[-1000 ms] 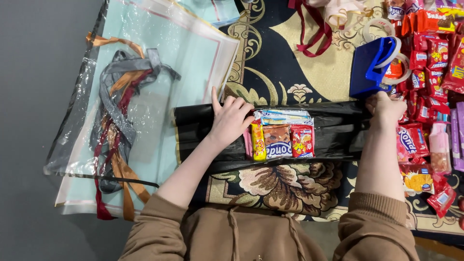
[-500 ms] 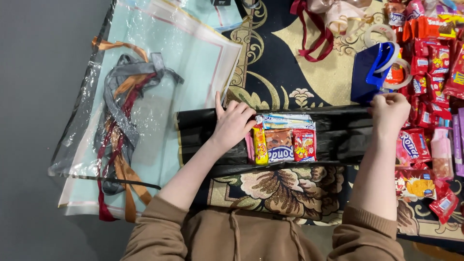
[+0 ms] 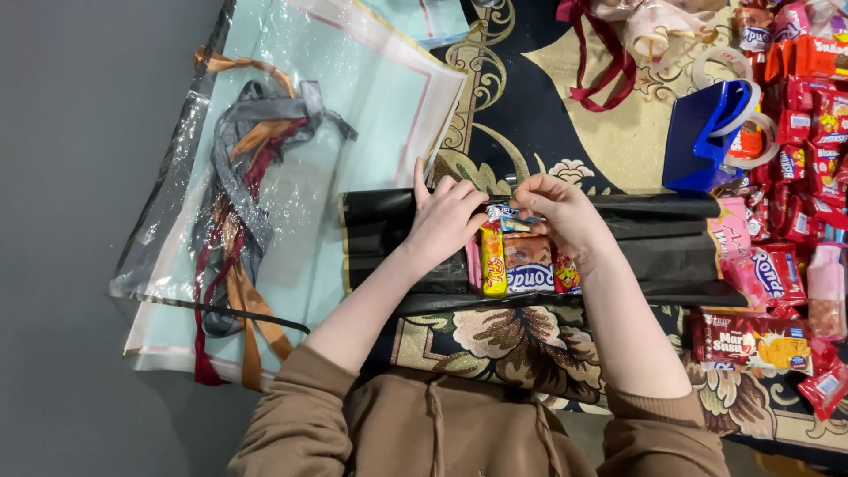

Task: Wrapping snack packages in black paper and clear plastic to create a gift arrangement, securing it with tape.

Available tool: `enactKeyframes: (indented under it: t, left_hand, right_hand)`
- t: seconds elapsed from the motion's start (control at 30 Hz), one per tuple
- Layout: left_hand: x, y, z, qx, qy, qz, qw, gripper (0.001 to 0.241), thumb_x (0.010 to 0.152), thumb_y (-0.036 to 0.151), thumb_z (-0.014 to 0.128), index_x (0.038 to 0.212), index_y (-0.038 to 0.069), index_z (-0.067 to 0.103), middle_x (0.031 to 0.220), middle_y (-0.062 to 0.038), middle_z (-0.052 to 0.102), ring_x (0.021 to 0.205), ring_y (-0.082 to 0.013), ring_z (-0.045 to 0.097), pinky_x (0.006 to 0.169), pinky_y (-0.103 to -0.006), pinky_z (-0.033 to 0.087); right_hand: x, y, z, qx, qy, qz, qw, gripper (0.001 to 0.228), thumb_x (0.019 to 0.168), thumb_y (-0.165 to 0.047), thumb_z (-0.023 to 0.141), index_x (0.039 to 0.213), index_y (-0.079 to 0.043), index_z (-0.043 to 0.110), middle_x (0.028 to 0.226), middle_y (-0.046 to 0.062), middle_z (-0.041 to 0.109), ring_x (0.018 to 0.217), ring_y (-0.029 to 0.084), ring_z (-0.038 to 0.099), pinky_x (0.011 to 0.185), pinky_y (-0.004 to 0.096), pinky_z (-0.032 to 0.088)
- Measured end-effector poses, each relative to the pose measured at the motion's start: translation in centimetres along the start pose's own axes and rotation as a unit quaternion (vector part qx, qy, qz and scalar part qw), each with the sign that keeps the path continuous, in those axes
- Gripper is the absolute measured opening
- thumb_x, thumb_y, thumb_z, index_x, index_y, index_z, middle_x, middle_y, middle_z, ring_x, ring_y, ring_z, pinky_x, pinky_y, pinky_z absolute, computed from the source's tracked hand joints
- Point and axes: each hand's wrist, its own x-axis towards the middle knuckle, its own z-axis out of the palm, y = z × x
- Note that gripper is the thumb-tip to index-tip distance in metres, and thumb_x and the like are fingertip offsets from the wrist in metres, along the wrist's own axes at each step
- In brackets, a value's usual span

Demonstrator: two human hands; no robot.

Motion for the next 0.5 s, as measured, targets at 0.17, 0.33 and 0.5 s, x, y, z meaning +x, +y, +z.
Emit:
enactKeyframes:
  t: [0.17, 0.33, 0.5]
  left_hand:
    - [0.1, 0.1, -0.2, 0.013, 0.003, 0.008, 1.0, 0.032, 0.084, 0.033, 0.079, 0.111, 0.017, 0.071, 0.093, -0.001, 0.066, 0.094, -0.0229, 0.058, 0.117, -0.0782, 0.001]
    - [0.0, 0.3, -0.4, 0.026, 0.013, 0.014, 0.999, 0.038, 0.081, 0.032, 0.081, 0.112, 0.015, 0.067, 0.092, -0.003, 0.066, 0.094, -0.0247, 0.059, 0.116, -0.0795, 0.001]
    - [0.0, 0.4, -0.5, 0.019, -0.021, -0.006, 1.0, 0.048, 0.082, 0.028, 0.082, 0.121, 0.014, 0.057, 0.096, -0.006, 0.07, 0.093, -0.0258, 0.064, 0.116, -0.0795, -0.001]
  right_hand:
    - [1.1, 1.3, 0.2, -0.015, 0.015, 0.029, 0.999, 0.019, 0.09, -0.011, 0.078, 0.1, 0.004, 0.069, 0.082, 0.009, 0.072, 0.064, 0.008, 0.07, 0.045, 0.014, 0.057]
    - [1.9, 1.6, 0.9, -0.048, 0.034, 0.052, 0.997, 0.026, 0.087, -0.01, 0.082, 0.101, 0.008, 0.07, 0.08, 0.014, 0.072, 0.06, 0.015, 0.073, 0.047, 0.024, 0.063]
    - [2.3, 1.3, 1.3, -0.068, 0.05, 0.098, 0.992, 0.028, 0.084, -0.011, 0.082, 0.104, 0.005, 0.07, 0.076, 0.018, 0.074, 0.056, 0.022, 0.074, 0.046, 0.031, 0.063]
